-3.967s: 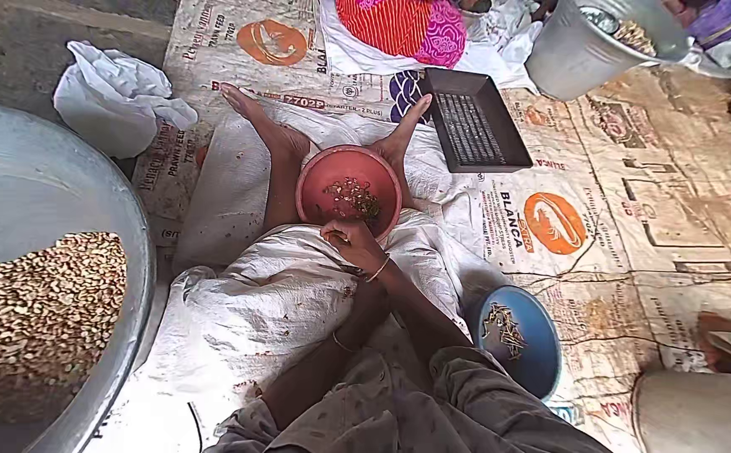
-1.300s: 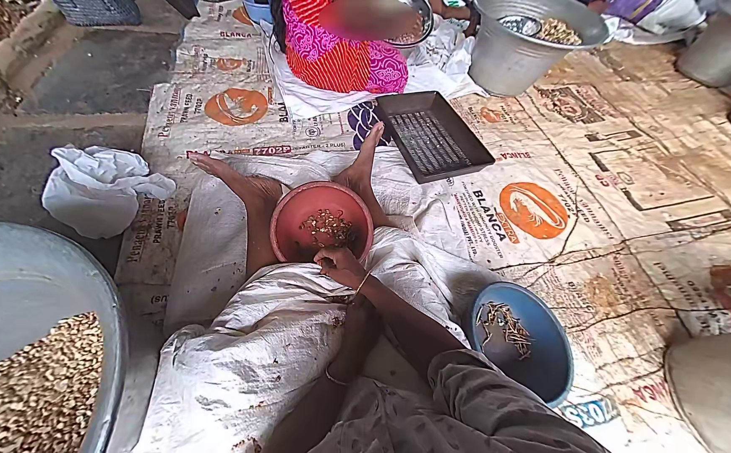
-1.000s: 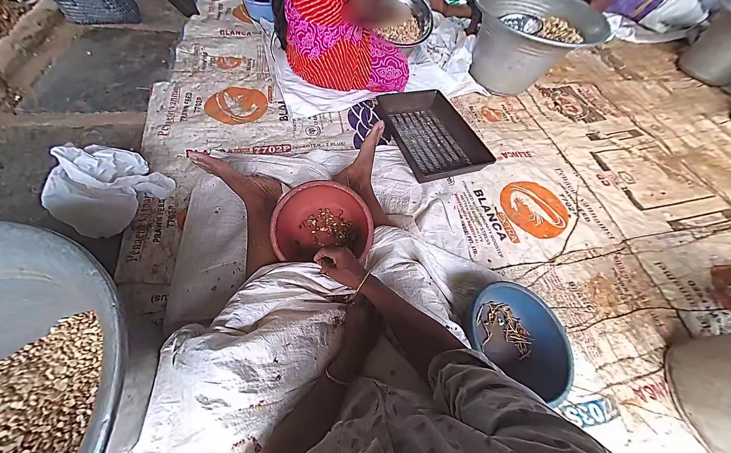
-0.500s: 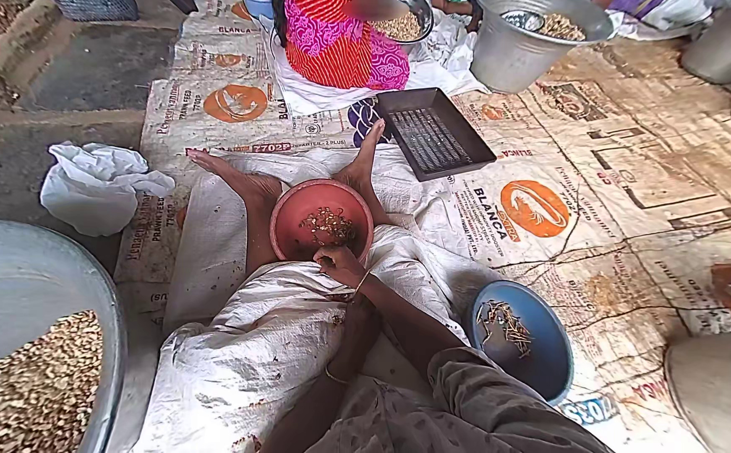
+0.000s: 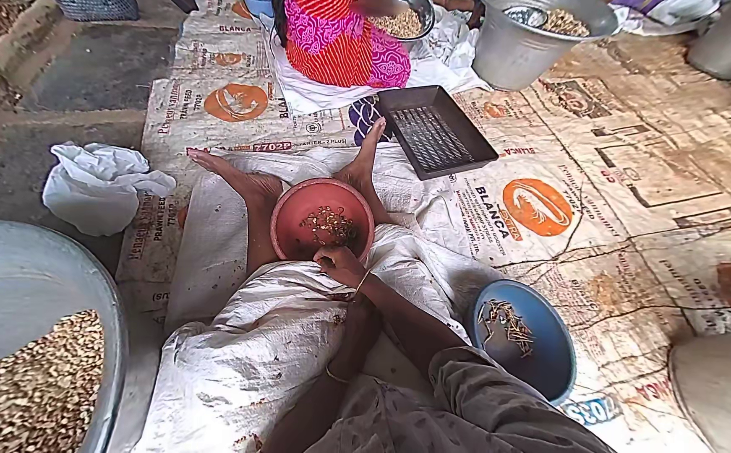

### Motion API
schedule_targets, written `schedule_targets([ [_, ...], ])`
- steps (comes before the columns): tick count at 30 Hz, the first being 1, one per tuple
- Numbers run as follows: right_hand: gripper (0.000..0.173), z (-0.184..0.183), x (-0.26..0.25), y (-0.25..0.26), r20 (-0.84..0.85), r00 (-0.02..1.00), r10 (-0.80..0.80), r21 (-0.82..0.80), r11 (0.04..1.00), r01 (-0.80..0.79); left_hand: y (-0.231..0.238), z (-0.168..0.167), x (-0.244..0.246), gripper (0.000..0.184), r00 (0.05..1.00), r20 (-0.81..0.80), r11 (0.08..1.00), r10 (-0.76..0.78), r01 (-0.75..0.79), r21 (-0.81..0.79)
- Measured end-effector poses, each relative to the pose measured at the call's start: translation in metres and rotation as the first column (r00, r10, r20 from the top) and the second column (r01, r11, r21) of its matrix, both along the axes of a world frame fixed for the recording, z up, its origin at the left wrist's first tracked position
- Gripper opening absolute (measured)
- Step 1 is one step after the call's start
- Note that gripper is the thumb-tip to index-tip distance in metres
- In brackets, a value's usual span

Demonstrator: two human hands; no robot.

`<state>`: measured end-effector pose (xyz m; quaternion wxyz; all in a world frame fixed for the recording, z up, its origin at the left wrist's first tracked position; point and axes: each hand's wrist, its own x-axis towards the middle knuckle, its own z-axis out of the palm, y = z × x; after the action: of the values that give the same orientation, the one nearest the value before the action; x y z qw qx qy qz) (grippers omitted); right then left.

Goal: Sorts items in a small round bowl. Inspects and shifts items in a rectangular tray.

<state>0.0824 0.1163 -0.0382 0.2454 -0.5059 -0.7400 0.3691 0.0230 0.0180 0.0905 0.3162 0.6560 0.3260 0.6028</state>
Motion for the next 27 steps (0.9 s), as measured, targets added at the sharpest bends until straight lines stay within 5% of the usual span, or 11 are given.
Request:
schedule_targets([
  [2,0.023,-0.001,-0.001,0.000,-0.011,1.000,-0.004,0.019,1.000,0.004,-0.024,-0.079,-0.015,0.038,0.902,-0.409,0.974,-0.140,0.052,-0.219],
  [5,0.022,-0.001,-0.001,0.000,-0.008,1.000,-0.003,0.031,1.000,0.004,-0.024,-0.082,-0.010,0.038,0.652,-0.613,0.782,-0.447,-0.048,-0.622],
  [27,0.022,0.000,-0.001,-0.001,0.001,1.000,0.008,0.064,0.998,-0.008,-0.024,-0.078,-0.010,0.038,0.645,-0.620,0.787,-0.446,-0.048,-0.616],
])
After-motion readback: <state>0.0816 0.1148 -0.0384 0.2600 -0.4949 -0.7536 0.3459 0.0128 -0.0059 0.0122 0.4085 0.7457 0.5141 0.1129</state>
